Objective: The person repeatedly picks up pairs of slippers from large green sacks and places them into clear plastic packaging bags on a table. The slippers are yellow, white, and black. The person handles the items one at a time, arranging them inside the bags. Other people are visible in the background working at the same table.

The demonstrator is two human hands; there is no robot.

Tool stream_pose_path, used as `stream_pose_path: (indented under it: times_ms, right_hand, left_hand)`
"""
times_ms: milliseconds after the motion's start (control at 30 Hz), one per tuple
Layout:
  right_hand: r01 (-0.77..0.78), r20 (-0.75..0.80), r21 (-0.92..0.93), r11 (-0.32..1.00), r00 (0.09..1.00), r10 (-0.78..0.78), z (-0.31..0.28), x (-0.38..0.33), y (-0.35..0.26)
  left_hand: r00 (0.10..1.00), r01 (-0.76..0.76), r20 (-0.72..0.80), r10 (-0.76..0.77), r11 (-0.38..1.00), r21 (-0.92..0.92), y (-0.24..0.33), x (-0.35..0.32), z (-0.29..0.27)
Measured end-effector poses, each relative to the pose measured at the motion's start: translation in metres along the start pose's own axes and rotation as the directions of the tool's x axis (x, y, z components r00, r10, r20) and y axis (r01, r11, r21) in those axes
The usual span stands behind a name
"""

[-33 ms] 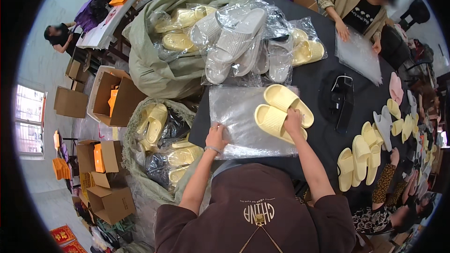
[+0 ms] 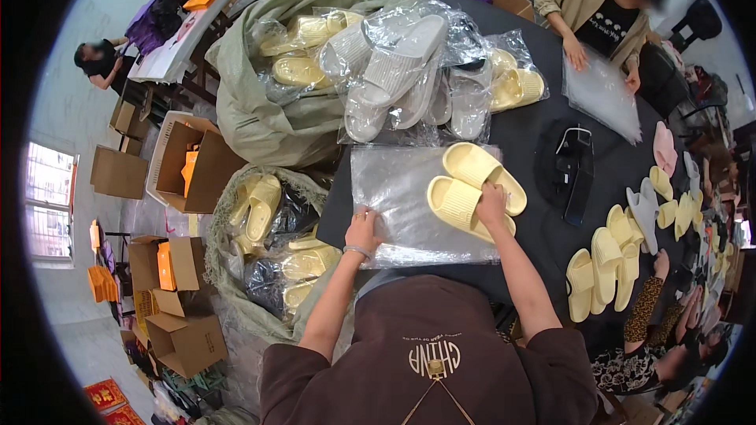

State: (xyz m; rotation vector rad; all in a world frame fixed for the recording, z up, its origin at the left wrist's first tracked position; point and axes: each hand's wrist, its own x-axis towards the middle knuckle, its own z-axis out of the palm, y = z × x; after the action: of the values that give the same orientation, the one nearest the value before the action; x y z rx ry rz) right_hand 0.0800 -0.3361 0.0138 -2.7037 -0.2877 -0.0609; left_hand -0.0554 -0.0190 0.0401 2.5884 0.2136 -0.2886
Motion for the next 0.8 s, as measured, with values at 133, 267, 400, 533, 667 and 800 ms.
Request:
stream_pose_path:
  times_ms: [133, 267, 400, 533, 667, 800]
  right_hand:
    - [0.009, 0.034, 0.033, 0.999, 0.999, -0.01, 0.001, -0.001, 0.003]
    - [0.028, 0.044, 0.026, 0.999, 0.999, -0.029, -0.001, 0.001, 0.003]
    - [0.007, 0.068, 0.151, 0.988, 0.998, -0.018, -0.014, 0.006, 0.006]
    - [0.044, -0.158, 0.279, 0.959, 0.987, 0.001, -0.076, 0.006, -0.004]
    - [-0.037, -0.377, 0.112, 0.993, 0.923, 0.077, -0.174, 0.001, 0.026]
    - [-0.311, -0.608, -0.064, 0.948, 0.766, 0.21, -0.24, -0.035, 0.099]
  left_hand:
    - [0.997, 0.031, 0.067, -0.038, 0.995, 0.1, -0.014, 0.028, 0.011]
    - [0.948, -0.184, -0.157, 0.278, 0.878, 0.441, -0.011, 0.084, -0.002]
    - [0.986, -0.1, 0.16, 0.04, 0.917, 0.387, 0.008, 0.109, -0.019]
    - [0.96, -0.071, 0.277, -0.039, 0.924, 0.376, -0.001, 0.124, -0.013]
    - [0.971, -0.064, 0.237, -0.021, 0.935, 0.348, -0.005, 0.124, -0.006]
    - [0.968, -0.043, 0.247, -0.048, 0.937, 0.348, 0.001, 0.127, -0.008]
